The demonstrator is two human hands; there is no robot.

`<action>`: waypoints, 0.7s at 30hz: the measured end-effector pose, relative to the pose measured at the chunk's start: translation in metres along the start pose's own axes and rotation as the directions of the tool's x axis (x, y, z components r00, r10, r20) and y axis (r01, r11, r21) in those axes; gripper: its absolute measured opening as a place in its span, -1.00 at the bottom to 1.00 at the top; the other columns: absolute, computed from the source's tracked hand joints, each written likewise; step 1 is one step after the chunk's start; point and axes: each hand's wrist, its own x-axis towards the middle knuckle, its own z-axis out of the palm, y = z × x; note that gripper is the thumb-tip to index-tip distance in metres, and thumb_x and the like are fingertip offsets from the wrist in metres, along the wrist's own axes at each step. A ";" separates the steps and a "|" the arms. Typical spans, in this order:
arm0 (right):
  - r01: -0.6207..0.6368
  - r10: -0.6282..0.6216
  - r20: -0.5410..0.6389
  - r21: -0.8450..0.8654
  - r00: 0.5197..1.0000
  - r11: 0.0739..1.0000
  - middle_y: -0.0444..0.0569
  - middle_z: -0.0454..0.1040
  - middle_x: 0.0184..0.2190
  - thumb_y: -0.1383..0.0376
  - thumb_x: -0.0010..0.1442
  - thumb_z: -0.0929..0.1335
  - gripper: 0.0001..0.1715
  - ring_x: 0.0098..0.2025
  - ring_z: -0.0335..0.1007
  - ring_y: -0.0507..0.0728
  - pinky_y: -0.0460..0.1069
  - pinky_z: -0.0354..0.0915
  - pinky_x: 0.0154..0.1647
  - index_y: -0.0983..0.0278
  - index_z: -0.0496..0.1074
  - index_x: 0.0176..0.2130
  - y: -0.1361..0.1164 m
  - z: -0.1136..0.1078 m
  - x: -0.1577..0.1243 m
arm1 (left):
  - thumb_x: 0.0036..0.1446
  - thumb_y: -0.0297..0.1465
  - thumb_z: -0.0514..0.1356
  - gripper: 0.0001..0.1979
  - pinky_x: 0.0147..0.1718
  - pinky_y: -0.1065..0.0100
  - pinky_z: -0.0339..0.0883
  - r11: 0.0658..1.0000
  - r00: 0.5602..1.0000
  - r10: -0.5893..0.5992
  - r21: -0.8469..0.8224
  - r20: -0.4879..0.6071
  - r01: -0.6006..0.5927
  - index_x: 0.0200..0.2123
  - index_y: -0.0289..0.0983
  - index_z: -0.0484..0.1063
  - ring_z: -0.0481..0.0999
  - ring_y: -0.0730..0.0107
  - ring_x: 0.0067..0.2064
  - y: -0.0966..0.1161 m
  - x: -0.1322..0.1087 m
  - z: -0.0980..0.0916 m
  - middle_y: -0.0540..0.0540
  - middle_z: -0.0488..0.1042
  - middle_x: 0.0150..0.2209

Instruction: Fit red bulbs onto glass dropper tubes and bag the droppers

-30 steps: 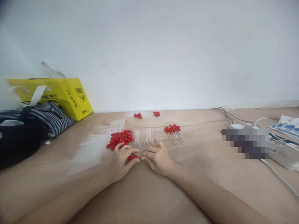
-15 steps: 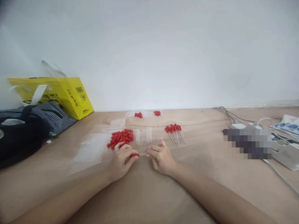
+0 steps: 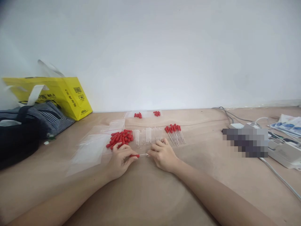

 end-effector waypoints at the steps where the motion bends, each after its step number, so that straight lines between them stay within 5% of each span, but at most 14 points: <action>1: -0.009 0.009 0.001 -0.010 1.000 1.000 -0.08 0.38 -0.48 0.33 0.16 0.18 -0.75 -0.37 0.14 0.04 0.01 -0.10 -0.31 0.24 0.42 -0.36 0.001 0.000 -0.001 | 0.10 -0.26 0.05 -0.83 -0.01 0.04 -0.24 1.000 1.000 -0.012 0.006 -0.002 0.012 -0.38 -0.12 0.41 0.35 0.34 -0.25 0.000 0.000 0.000 0.05 0.48 -0.39; 5: -0.222 0.220 -0.035 -0.066 0.975 0.973 -0.06 0.39 -0.48 0.32 0.14 0.19 -0.75 -0.35 0.17 0.07 0.01 -0.09 -0.32 0.23 0.43 -0.35 0.018 0.004 -0.004 | -0.02 -0.12 0.11 -0.47 -0.03 0.03 -0.16 0.990 0.989 -0.130 0.045 -0.077 0.134 0.03 -0.14 0.15 0.21 0.16 -0.02 -0.002 -0.001 0.000 -0.12 0.31 -0.03; 7: -0.428 0.420 -0.085 -0.103 0.903 0.898 -0.03 0.41 -0.46 0.30 0.13 0.19 -0.74 -0.33 0.20 0.10 0.01 -0.08 -0.32 0.25 0.44 -0.35 0.033 0.006 -0.007 | -0.06 -0.13 0.13 -0.33 -0.04 0.04 -0.13 0.982 0.981 -0.168 0.069 -0.101 0.176 0.11 -0.20 0.00 0.16 0.10 0.01 -0.003 -0.002 0.002 -0.18 0.24 0.01; 10: -0.635 0.623 -0.120 -0.151 0.773 0.758 0.00 0.45 -0.39 0.29 0.11 0.18 -0.72 -0.29 0.24 0.13 0.00 -0.07 -0.33 0.26 0.44 -0.31 0.052 0.011 -0.009 | -0.05 -0.23 0.14 -0.36 -0.04 0.05 -0.12 0.977 0.980 -0.184 0.097 -0.077 0.191 0.10 -0.21 -0.01 0.16 0.10 0.01 -0.004 -0.001 0.004 -0.17 0.26 -0.02; 21: -0.715 0.721 -0.074 -0.229 0.689 0.660 -0.03 0.47 -0.45 0.28 0.06 0.18 -0.75 -0.34 0.27 0.15 0.07 -0.09 -0.28 0.23 0.42 -0.42 0.056 0.022 0.004 | -0.07 -0.32 0.15 -0.57 -0.07 0.07 -0.08 0.959 0.978 -0.139 0.225 -0.158 0.172 -0.07 -0.20 0.18 0.16 0.12 -0.01 -0.004 -0.002 0.007 -0.12 0.28 -0.08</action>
